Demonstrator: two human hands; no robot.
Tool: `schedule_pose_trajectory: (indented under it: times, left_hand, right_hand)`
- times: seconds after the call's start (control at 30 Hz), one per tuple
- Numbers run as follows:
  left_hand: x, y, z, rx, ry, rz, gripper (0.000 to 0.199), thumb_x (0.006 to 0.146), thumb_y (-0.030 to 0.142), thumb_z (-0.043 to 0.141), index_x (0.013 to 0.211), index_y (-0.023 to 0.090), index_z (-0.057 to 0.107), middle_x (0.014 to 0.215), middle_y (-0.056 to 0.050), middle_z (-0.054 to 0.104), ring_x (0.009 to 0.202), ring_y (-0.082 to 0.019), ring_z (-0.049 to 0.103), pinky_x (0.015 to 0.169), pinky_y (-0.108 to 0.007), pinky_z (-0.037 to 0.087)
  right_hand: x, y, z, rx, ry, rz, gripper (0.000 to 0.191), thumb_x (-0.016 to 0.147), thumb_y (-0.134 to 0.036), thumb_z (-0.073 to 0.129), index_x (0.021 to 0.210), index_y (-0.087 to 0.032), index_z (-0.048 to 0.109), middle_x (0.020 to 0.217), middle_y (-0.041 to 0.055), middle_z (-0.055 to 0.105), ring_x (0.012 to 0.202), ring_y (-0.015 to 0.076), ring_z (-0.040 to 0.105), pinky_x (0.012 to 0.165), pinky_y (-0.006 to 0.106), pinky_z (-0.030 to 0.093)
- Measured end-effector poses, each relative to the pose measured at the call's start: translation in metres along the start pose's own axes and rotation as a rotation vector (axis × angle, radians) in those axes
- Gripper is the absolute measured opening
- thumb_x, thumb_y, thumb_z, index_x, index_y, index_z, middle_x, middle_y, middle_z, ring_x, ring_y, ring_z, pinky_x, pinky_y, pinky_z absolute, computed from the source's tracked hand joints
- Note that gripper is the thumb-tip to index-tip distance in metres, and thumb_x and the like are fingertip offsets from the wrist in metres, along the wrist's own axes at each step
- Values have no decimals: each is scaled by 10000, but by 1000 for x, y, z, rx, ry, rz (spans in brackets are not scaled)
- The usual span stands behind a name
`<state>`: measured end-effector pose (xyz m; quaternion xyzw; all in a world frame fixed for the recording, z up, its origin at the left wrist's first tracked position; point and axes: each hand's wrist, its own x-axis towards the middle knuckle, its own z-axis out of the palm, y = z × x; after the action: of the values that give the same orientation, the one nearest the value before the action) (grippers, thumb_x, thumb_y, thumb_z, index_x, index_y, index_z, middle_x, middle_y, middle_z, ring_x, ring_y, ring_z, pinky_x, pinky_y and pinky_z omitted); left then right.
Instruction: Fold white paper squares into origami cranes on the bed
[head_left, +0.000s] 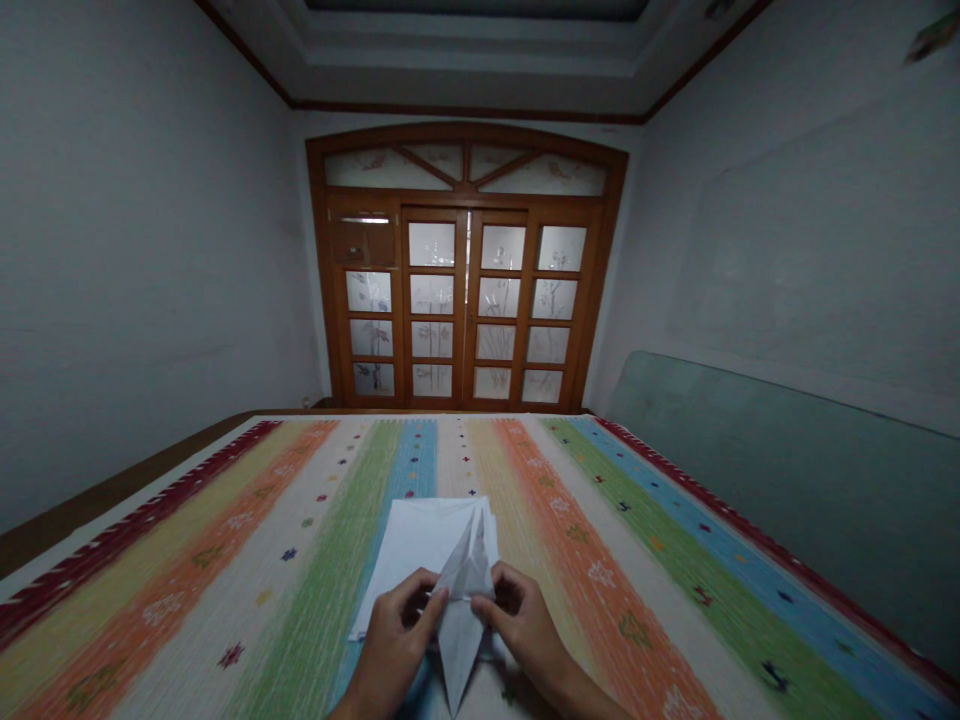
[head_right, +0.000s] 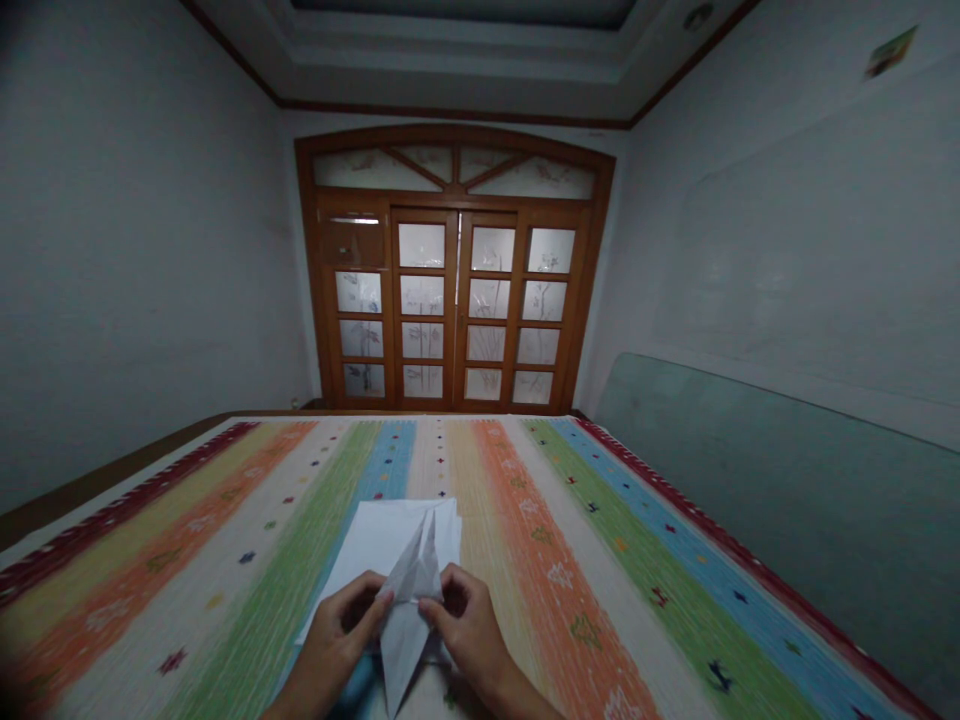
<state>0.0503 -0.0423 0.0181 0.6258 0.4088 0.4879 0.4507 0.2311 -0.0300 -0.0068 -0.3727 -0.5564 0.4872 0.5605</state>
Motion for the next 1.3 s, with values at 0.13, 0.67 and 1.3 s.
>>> schedule_pose_trajectory:
  times: [0.13, 0.67, 1.3]
  left_hand:
    - [1, -2, 0, 40, 103, 24, 386, 810, 561, 720, 900, 187, 707, 763, -27, 704, 695, -206, 641, 627, -257, 482]
    - [0, -6, 1, -80, -20, -26, 487, 826, 472, 716, 1229, 224, 600, 896, -19, 628, 577, -136, 606, 507, -237, 508]
    - [5, -5, -4, -121, 18, -69, 412, 696, 415, 804, 1043, 197, 756, 936, -63, 698, 744, -208, 642, 625, -278, 528]
  right_hand:
    - [-1, -2, 1, -22, 15, -22, 497, 675, -590, 815, 648, -208, 500, 626, -41, 488, 596, 134, 440, 556, 238, 354]
    - [0, -5, -2, -15, 4, -26, 497, 733, -651, 751, 702, -201, 543, 626, -40, 527, 587, 139, 475, 560, 246, 365]
    - [-5, -1, -1, 46, -8, -9, 508, 755, -486, 805, 1152, -228, 618, 923, 38, 669, 733, 189, 688, 613, 255, 513]
